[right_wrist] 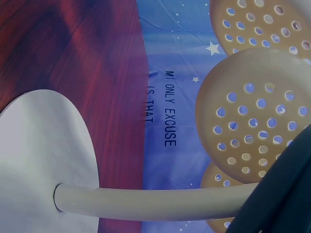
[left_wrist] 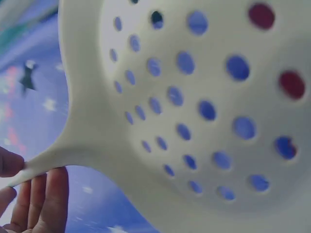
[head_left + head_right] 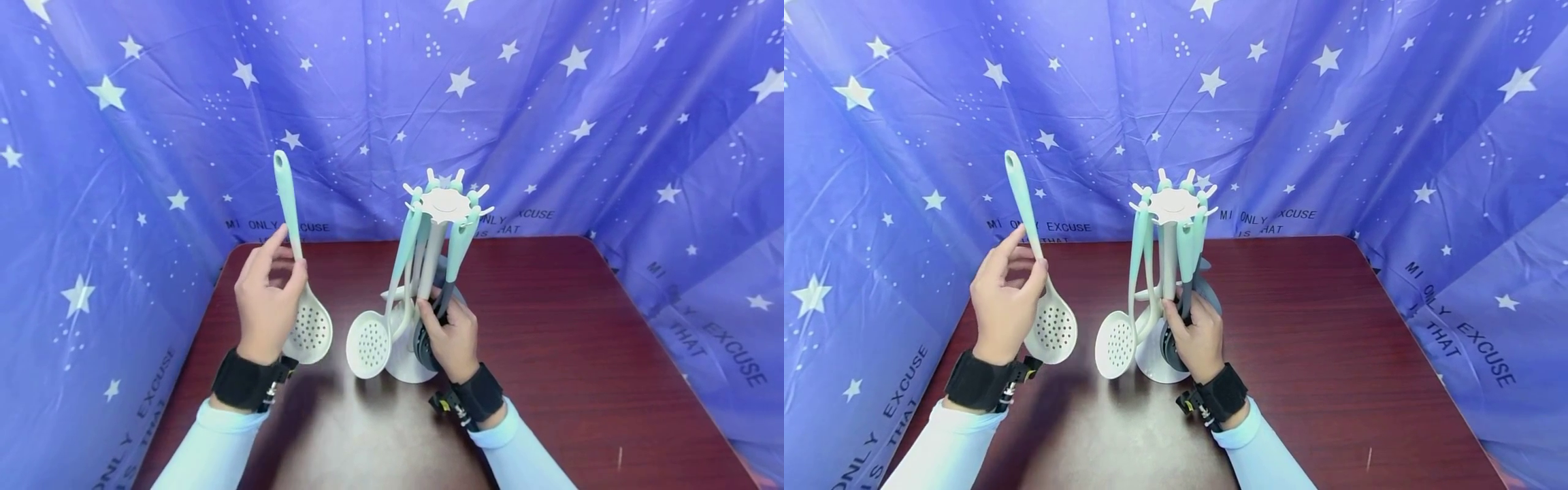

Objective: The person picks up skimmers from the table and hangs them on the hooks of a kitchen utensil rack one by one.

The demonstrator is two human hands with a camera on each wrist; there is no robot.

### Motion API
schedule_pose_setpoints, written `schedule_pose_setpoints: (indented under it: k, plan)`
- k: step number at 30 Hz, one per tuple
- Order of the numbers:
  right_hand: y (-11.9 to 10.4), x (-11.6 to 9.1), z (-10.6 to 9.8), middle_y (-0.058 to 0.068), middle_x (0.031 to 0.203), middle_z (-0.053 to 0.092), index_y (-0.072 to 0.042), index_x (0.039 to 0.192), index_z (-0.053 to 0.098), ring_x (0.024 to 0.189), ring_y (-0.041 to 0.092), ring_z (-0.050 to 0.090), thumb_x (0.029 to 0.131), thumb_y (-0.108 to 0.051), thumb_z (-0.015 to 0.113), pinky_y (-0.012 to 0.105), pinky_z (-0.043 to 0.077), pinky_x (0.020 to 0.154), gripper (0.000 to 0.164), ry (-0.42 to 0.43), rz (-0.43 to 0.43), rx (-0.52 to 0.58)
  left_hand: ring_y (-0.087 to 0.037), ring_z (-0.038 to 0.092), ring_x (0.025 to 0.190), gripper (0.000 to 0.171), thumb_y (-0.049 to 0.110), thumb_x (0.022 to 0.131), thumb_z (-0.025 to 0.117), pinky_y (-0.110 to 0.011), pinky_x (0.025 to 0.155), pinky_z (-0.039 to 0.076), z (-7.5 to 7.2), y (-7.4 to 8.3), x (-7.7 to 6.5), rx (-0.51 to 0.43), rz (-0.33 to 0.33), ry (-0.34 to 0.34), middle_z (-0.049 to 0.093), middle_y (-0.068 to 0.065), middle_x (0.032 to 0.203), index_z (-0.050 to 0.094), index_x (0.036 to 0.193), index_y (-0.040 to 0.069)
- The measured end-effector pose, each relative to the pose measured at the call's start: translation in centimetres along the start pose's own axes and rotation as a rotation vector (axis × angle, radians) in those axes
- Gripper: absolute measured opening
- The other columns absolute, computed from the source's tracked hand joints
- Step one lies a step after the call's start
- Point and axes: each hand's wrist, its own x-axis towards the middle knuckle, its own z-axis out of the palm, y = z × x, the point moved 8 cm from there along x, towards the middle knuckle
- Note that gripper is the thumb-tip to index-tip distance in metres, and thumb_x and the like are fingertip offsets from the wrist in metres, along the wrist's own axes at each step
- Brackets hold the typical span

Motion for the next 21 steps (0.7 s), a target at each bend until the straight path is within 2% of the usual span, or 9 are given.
schedule_pose_setpoints:
  k: [3, 8, 15, 18, 21]
  plan:
    - [0.1, 0.0, 0.0, 0.011, 0.093, 0.075, -0.004, 0.114, 0.076, 0.07, 0.016, 0.06, 0.092, -0.003, 0.076, 0.022, 0.043, 0.061, 0.022, 0.001, 0.004, 0.0, -0.013, 0.07, 0.088, 0.058, -0.002, 0.089, 0.076, -0.015, 0.074, 0.057, 0.0, 2.7, -0.4, -0.09, 0.088, -0.003, 0.069, -0.01, 0.103, 0.066, 0.14, 0.022]
    - [0.1, 0.0, 0.0, 0.011, 0.092, 0.075, -0.004, 0.113, 0.076, 0.07, 0.016, 0.061, 0.091, -0.002, 0.077, 0.021, 0.043, 0.061, 0.023, 0.003, 0.0, -0.004, -0.021, 0.07, 0.088, 0.057, -0.008, 0.086, 0.076, -0.017, 0.076, 0.058, 0.8, 6.0, -1.3, -0.156, 0.209, -0.098, 0.069, -0.013, 0.103, 0.066, 0.139, 0.01]
    - [0.0, 0.0, 0.0, 0.009, 0.086, 0.073, -0.004, 0.111, 0.077, 0.064, 0.015, 0.053, 0.09, -0.001, 0.077, 0.022, 0.04, 0.059, 0.022, 0.003, -0.016, -0.009, -0.019, 0.07, 0.087, 0.056, -0.012, 0.084, 0.074, -0.021, 0.074, 0.06, 2.1, 9.1, -2.9, -0.225, 0.316, -0.211, 0.068, -0.01, 0.102, 0.067, 0.136, 0.005]
    - [-0.1, 0.0, -0.1, 0.008, 0.086, 0.073, -0.004, 0.111, 0.077, 0.064, 0.014, 0.053, 0.091, -0.002, 0.077, 0.023, 0.04, 0.059, 0.021, 0.005, -0.018, -0.011, -0.017, 0.069, 0.085, 0.057, -0.01, 0.084, 0.073, -0.02, 0.073, 0.06, 2.6, 10.1, -3.7, -0.211, 0.347, -0.264, 0.067, -0.009, 0.102, 0.067, 0.138, 0.007]
    - [-0.2, 0.1, -0.1, 0.008, 0.086, 0.073, -0.004, 0.111, 0.077, 0.064, 0.014, 0.053, 0.091, -0.004, 0.077, 0.023, 0.04, 0.06, 0.02, 0.011, -0.024, -0.009, -0.014, 0.069, 0.081, 0.057, -0.007, 0.085, 0.073, -0.018, 0.07, 0.059, 3.2, 10.7, -4.4, -0.191, 0.347, -0.317, 0.067, -0.008, 0.103, 0.066, 0.139, 0.009]
